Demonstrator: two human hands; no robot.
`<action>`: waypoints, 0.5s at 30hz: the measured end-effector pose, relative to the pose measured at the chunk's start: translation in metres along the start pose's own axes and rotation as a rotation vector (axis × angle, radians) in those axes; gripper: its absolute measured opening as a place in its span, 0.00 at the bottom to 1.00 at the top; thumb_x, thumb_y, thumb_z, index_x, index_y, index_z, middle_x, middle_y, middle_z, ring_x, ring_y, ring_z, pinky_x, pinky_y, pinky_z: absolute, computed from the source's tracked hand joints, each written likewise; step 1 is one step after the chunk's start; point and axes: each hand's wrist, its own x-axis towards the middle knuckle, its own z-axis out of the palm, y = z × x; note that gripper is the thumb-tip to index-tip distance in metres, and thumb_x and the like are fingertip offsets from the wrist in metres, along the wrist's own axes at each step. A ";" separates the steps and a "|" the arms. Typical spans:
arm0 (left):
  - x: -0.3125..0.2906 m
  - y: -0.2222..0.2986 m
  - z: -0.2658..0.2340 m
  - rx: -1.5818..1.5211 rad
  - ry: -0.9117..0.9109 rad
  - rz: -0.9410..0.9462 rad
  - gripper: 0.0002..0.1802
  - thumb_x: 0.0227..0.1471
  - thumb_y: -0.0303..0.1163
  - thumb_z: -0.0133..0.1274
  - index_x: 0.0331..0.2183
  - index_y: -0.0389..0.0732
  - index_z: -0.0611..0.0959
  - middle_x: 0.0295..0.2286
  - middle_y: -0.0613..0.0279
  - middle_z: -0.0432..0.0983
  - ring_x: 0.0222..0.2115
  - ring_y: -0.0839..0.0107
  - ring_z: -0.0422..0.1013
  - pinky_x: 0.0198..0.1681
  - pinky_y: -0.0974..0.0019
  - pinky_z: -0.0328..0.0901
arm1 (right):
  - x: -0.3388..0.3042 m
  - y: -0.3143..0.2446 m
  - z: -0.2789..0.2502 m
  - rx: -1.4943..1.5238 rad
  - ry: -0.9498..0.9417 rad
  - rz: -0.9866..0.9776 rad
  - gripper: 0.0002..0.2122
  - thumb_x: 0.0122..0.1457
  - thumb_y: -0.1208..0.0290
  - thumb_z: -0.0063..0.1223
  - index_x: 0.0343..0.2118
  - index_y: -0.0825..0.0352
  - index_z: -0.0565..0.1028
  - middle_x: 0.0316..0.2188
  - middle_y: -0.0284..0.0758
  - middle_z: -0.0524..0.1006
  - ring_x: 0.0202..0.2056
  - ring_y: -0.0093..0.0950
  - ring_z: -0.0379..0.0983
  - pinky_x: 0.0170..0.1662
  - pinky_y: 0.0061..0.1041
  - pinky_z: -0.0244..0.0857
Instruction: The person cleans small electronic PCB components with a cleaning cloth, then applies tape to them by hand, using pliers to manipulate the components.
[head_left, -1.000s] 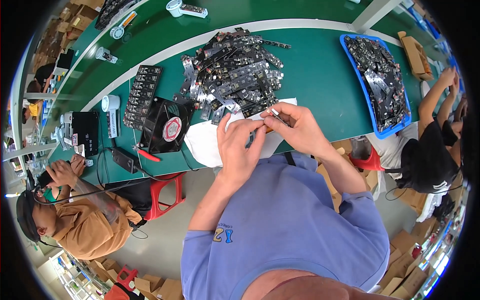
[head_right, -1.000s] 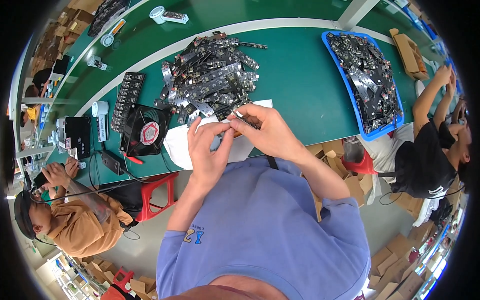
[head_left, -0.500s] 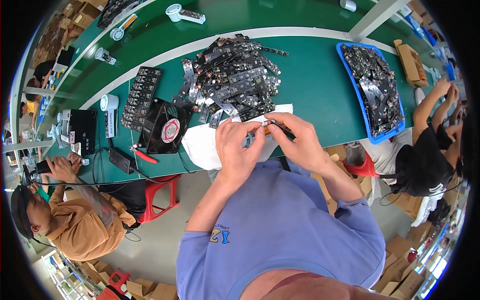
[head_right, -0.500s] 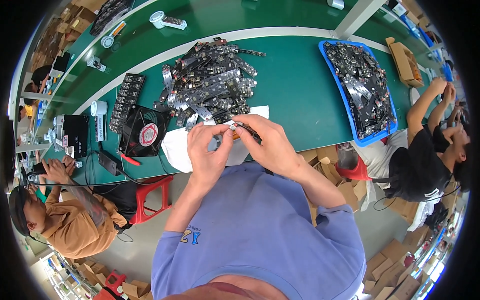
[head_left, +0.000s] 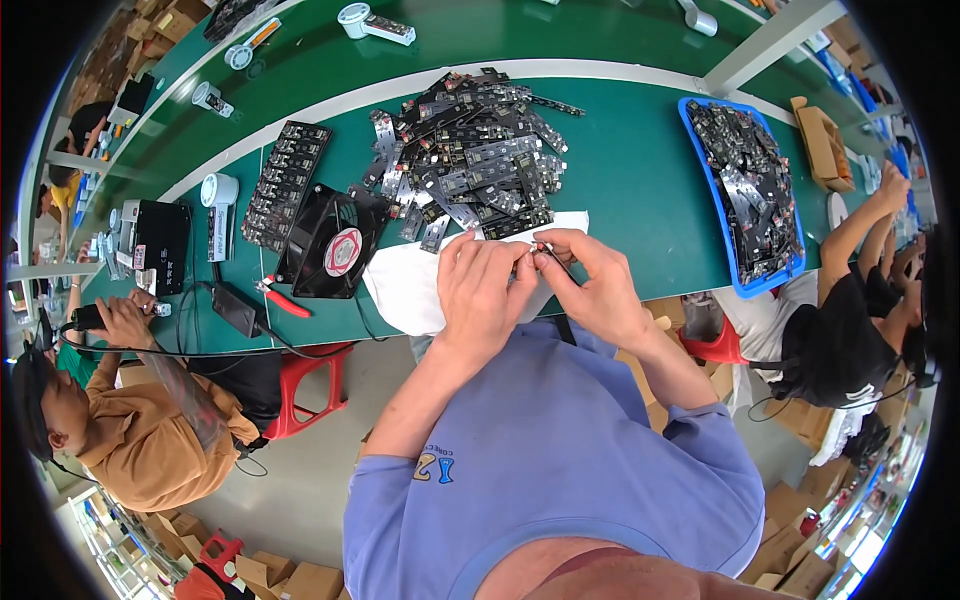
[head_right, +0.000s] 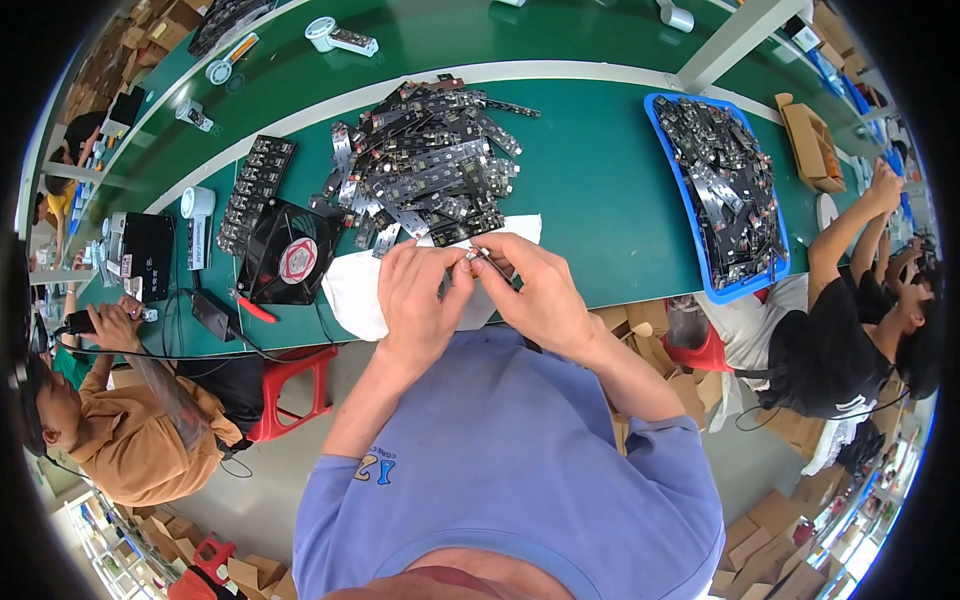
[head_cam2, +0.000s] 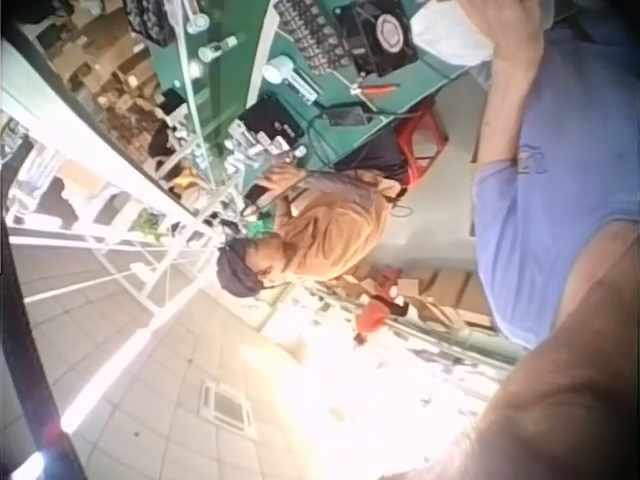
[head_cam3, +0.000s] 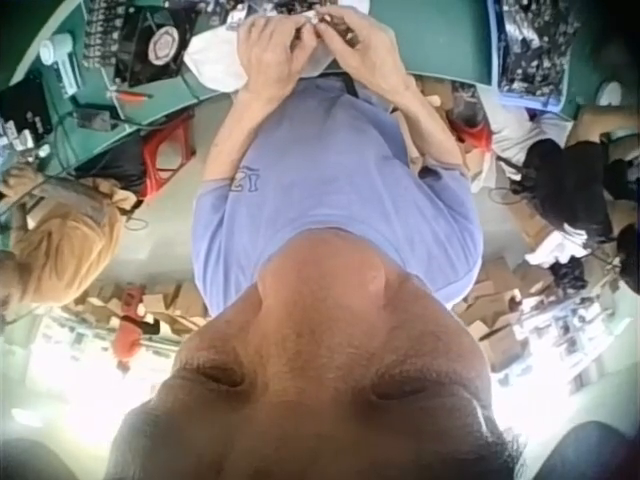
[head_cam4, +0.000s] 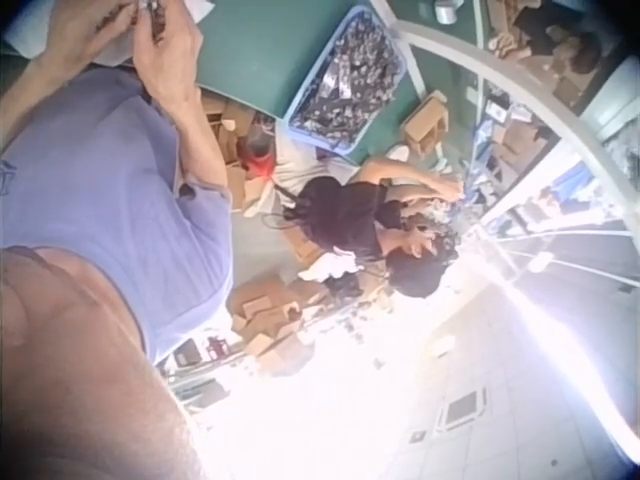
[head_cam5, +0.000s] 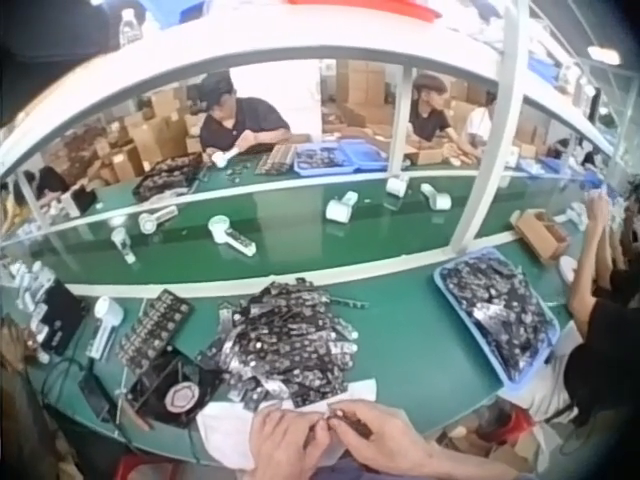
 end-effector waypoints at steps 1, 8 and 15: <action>0.000 0.000 0.000 0.000 0.002 -0.001 0.05 0.54 0.25 0.64 0.35 0.41 0.85 0.29 0.63 0.81 0.33 0.62 0.77 0.54 0.53 0.67 | 0.000 0.001 0.001 -0.001 -0.002 -0.001 0.12 0.65 0.79 0.61 0.50 0.72 0.79 0.39 0.43 0.84 0.38 0.33 0.84 0.41 0.30 0.78; -0.002 -0.002 0.000 -0.024 0.004 0.020 0.06 0.52 0.24 0.65 0.34 0.40 0.85 0.28 0.62 0.81 0.33 0.61 0.77 0.53 0.52 0.68 | -0.001 0.004 0.002 -0.070 0.023 -0.100 0.12 0.62 0.81 0.63 0.48 0.71 0.80 0.38 0.41 0.82 0.35 0.32 0.82 0.37 0.30 0.76; -0.001 -0.003 0.000 0.028 -0.002 0.084 0.06 0.49 0.22 0.65 0.32 0.40 0.85 0.27 0.64 0.80 0.32 0.62 0.76 0.50 0.55 0.68 | 0.002 0.010 0.001 -0.192 0.034 -0.274 0.13 0.60 0.83 0.63 0.47 0.72 0.79 0.37 0.42 0.80 0.35 0.41 0.81 0.37 0.35 0.75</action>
